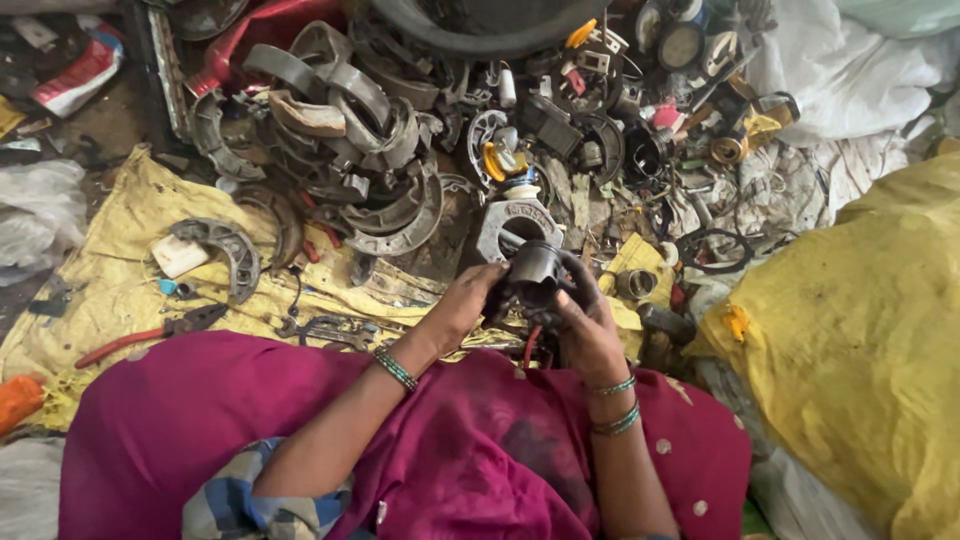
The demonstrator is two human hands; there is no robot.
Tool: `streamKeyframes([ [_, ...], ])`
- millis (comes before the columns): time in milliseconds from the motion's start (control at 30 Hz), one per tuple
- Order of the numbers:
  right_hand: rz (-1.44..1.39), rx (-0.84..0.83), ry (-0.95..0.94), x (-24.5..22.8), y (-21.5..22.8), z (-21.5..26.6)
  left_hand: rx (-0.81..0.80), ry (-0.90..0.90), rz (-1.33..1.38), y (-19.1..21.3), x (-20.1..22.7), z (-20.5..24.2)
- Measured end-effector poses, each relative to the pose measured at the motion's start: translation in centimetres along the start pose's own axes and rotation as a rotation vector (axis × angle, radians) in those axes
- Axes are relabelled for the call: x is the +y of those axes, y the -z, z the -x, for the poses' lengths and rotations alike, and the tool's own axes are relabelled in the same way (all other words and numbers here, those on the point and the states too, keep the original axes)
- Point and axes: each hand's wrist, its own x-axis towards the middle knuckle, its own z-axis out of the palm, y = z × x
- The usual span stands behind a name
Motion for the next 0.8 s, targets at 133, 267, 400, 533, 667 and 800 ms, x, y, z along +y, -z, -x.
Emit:
streamKeyframes([
  [133,0.046,0.046,0.02,0.0,-0.5,0.2,-0.134,0.073,0.165,0.5,-1.8,-0.3],
  [267,0.111,0.089,-0.002,0.2,-0.6,0.1,-0.091,-0.054,-0.143,0.7,-1.0,0.1],
  [400,0.091,0.22,-0.019,1.6,-0.4,0.0,-0.079,-0.235,-0.391,-0.3,0.2,0.8],
  [533,-0.064,0.251,0.053,3.7,1.0,-0.3,-0.114,-0.289,-0.583,-1.9,0.9,1.3],
  [667,-0.201,0.27,-0.049,5.2,2.1,-1.1,-0.041,-0.269,-0.865,-1.8,2.5,1.8],
  [800,-0.078,0.41,-0.09,6.0,2.0,-1.1,0.051,-0.539,-1.101,-1.0,4.1,2.1],
])
